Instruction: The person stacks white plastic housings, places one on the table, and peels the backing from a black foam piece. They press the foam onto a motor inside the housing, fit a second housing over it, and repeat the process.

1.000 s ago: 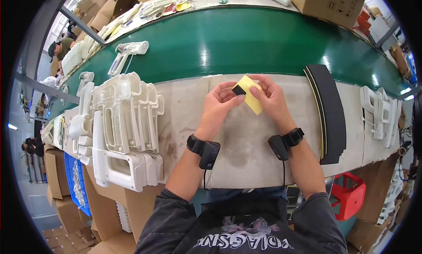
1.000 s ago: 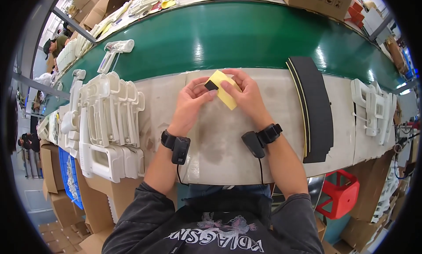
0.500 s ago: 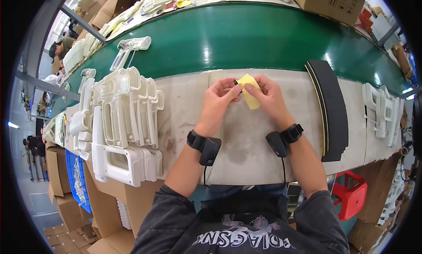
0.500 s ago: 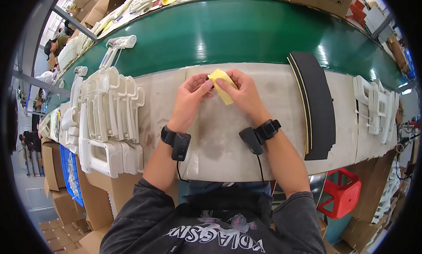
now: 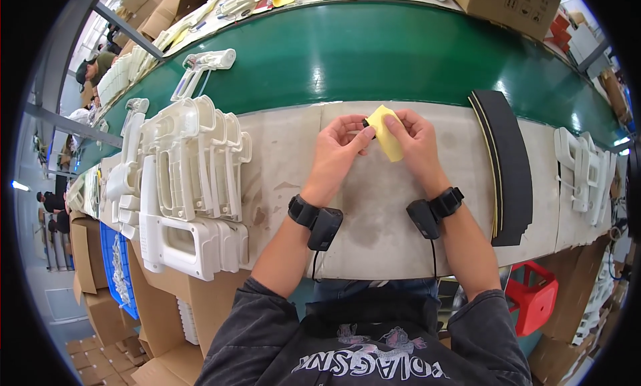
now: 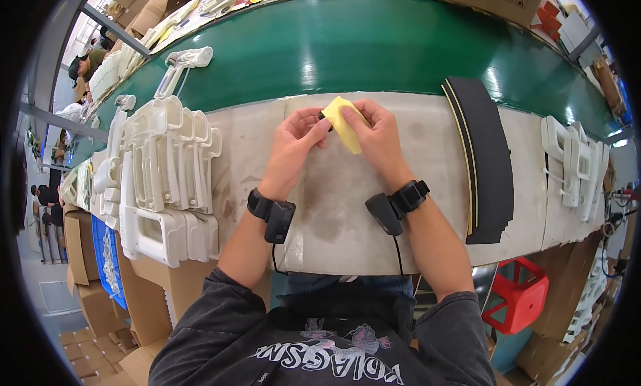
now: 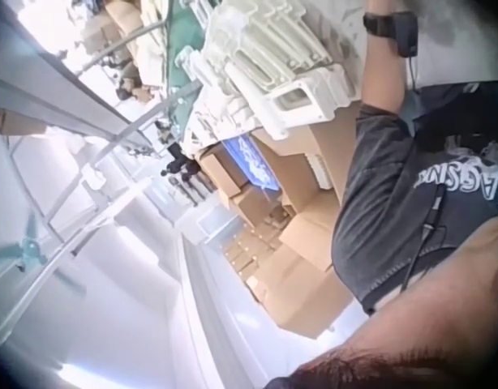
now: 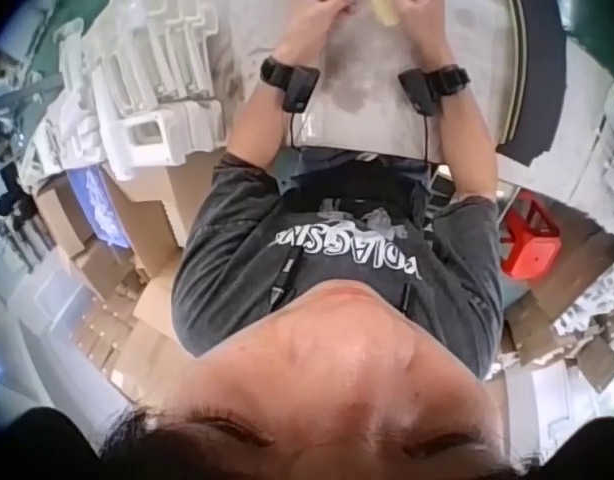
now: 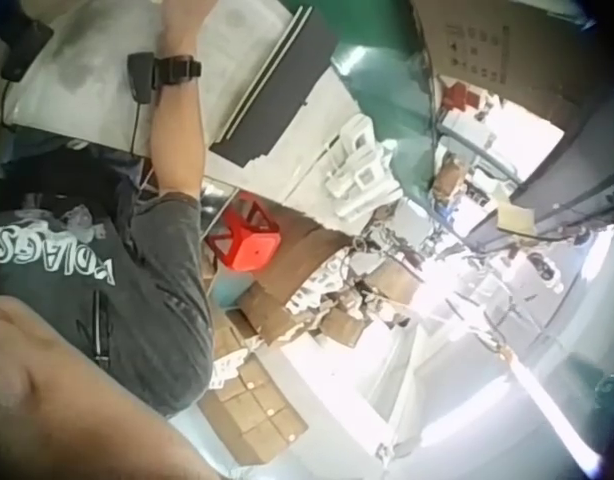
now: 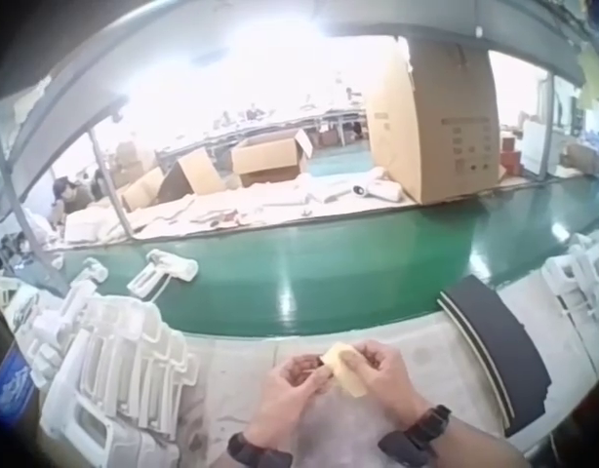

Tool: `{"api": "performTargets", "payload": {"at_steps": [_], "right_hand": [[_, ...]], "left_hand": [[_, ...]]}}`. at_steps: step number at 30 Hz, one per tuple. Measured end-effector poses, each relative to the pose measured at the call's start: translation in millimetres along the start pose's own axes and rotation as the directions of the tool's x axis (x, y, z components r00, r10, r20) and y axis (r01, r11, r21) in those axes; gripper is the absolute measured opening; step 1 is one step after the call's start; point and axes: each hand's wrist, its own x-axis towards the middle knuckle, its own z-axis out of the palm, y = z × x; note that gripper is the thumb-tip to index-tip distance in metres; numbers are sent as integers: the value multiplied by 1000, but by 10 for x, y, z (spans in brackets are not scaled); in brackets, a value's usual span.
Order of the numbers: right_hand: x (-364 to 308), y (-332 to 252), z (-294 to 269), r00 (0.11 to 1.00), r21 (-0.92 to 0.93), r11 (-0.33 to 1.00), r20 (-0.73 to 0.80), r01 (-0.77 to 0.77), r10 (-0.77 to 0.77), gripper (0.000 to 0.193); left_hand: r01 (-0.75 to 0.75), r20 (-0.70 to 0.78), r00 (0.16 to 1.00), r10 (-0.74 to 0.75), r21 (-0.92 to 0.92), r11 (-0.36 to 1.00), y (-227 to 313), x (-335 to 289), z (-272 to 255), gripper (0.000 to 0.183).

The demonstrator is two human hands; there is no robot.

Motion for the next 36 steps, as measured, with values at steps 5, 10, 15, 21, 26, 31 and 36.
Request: {"api": "performTargets", "payload": {"at_steps": [5,10,15,21,26,31,36], "right_hand": [[-8,33,18,998,-5,1000,-52,27,-27,21],[119,45,-111,897,117,979,-431,166,-101,21],[210,-294,-532,757,-22,970,-621,243,-204,25],[-370,-895,-603,897,220,905,-342,364,-278,23],[-1913,-1242,-1297,995,-233,970,49,-68,82,22],[-4126,-615,-2320,792,-321,725,-269,-610,548,25],[-7199,-327,-3141,-37,181,319,-912,-930,409,30]], "left_hand": [[-19,18,1000,19,-7,1000,-45,-12,-46,35],[2,46,999,-2,2,1000,-35,-17,-56,33],[8,68,998,-10,38,999,-47,75,57,34],[1,67,998,-13,175,985,-125,48,15,38],[34,110,993,-49,140,990,-264,35,-109,33],[-14,150,989,-10,161,987,-334,198,-331,32],[-32,131,991,-4,270,962,-115,188,-263,33]]}}
